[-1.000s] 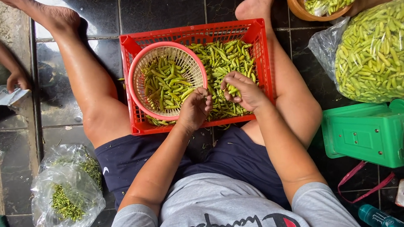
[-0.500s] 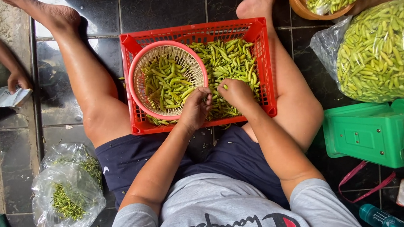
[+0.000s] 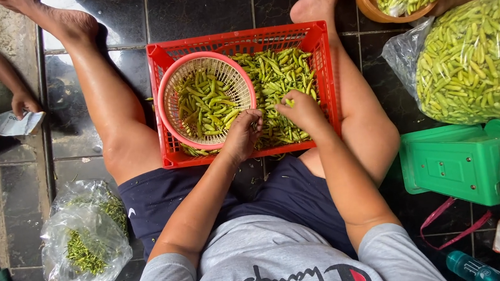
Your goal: Removing stems from green chilies by hand and sorting them into a basket.
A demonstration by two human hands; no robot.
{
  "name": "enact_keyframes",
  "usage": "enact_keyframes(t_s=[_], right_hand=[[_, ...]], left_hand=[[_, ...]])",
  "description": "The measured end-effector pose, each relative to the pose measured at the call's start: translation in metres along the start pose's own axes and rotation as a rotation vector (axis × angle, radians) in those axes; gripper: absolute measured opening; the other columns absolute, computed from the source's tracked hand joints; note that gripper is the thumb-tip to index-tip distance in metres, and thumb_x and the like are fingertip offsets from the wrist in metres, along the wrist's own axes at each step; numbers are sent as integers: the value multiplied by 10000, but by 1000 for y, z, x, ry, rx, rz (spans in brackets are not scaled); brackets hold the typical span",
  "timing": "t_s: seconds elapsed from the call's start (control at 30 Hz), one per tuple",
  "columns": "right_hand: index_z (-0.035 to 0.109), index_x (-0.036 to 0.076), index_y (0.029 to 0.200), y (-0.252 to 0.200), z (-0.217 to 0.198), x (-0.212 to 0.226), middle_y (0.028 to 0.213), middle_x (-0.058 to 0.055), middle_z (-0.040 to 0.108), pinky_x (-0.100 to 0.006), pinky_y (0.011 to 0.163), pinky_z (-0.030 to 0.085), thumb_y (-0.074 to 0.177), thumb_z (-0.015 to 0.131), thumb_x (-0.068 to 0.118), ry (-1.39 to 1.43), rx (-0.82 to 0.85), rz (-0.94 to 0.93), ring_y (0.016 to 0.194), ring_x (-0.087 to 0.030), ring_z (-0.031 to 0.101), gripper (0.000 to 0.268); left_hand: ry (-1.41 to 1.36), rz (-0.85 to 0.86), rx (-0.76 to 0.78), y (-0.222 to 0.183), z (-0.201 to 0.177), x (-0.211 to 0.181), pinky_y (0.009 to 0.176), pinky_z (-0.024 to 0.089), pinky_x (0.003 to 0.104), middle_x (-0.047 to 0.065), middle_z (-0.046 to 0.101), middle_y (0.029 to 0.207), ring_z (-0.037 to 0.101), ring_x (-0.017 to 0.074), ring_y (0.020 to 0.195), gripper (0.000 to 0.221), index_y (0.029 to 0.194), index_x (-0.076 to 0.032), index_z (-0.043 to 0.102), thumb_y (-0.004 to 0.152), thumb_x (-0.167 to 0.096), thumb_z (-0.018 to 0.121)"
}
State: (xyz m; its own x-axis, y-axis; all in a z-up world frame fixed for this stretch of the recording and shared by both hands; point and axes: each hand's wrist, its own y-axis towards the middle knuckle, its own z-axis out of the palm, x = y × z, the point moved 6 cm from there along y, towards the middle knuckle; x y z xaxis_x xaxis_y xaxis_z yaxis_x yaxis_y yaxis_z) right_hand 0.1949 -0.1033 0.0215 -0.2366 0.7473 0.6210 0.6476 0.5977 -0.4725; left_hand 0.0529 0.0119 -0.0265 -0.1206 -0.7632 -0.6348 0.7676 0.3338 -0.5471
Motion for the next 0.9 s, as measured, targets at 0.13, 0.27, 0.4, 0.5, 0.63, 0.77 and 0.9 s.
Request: enact_keyframes(t_s=[0.13, 0.27, 0.4, 0.5, 0.63, 0.77, 0.9], right_hand=[[636, -64, 1115, -10, -11, -8, 750, -50, 593, -182, 446, 393, 952, 737, 132, 503, 8, -34, 527, -71, 578, 274], [605, 59, 1075, -10, 2, -8, 764, -6, 566, -116, 396, 341, 992, 684, 139, 817, 162, -55, 527, -39, 589, 141], [614, 59, 1061, -12, 15, 2, 793, -25, 603, -96, 391, 340, 983, 664, 110, 948, 246, -93, 554, -42, 607, 105], [620, 79, 1004, -9, 22, -1, 762, -45, 597, -101, 373, 326, 971, 669, 112, 968, 231, -67, 540, -62, 609, 68], [620, 76, 1011, -11, 18, 0, 765, -63, 600, -99, 372, 339, 967, 673, 109, 1025, 227, -74, 548, -86, 629, 77], [623, 64, 1032, -9, 21, -1, 772, -69, 581, -111, 374, 342, 978, 661, 102, 1016, 223, -114, 563, -97, 628, 77], [616, -8, 1115, -10, 16, 4, 703, -61, 585, -149, 458, 394, 976, 655, 26, 791, 110, -309, 590, -84, 597, 148]], left_hand=[[51, 6, 23, 2, 4, 4, 532, 389, 183, 7, 576, 773, 542, 76, 654, 132, 1022, -127, 646, 918, -146, 567], [88, 19, 50, -9, 15, -3, 535, 395, 168, 26, 604, 798, 537, 52, 656, 166, 1066, -73, 666, 941, -132, 574], [139, 24, 118, -14, 23, 1, 559, 416, 167, 15, 593, 827, 563, 50, 687, 110, 1030, -73, 676, 972, -131, 603], [208, 51, 202, -13, 22, 4, 562, 429, 156, 0, 625, 825, 612, 67, 700, 94, 1018, -83, 683, 1004, -160, 631], [222, 66, 254, -26, 31, -7, 551, 410, 150, -10, 608, 788, 595, 62, 683, 86, 988, -89, 678, 1009, -167, 648], [193, 59, 288, -28, 33, -9, 526, 378, 135, -34, 556, 748, 536, 23, 641, 107, 965, -93, 664, 1030, -161, 613], [170, 93, 247, -23, 30, -9, 482, 296, 142, -34, 456, 645, 412, 19, 549, 114, 904, -102, 629, 1013, -134, 616]])
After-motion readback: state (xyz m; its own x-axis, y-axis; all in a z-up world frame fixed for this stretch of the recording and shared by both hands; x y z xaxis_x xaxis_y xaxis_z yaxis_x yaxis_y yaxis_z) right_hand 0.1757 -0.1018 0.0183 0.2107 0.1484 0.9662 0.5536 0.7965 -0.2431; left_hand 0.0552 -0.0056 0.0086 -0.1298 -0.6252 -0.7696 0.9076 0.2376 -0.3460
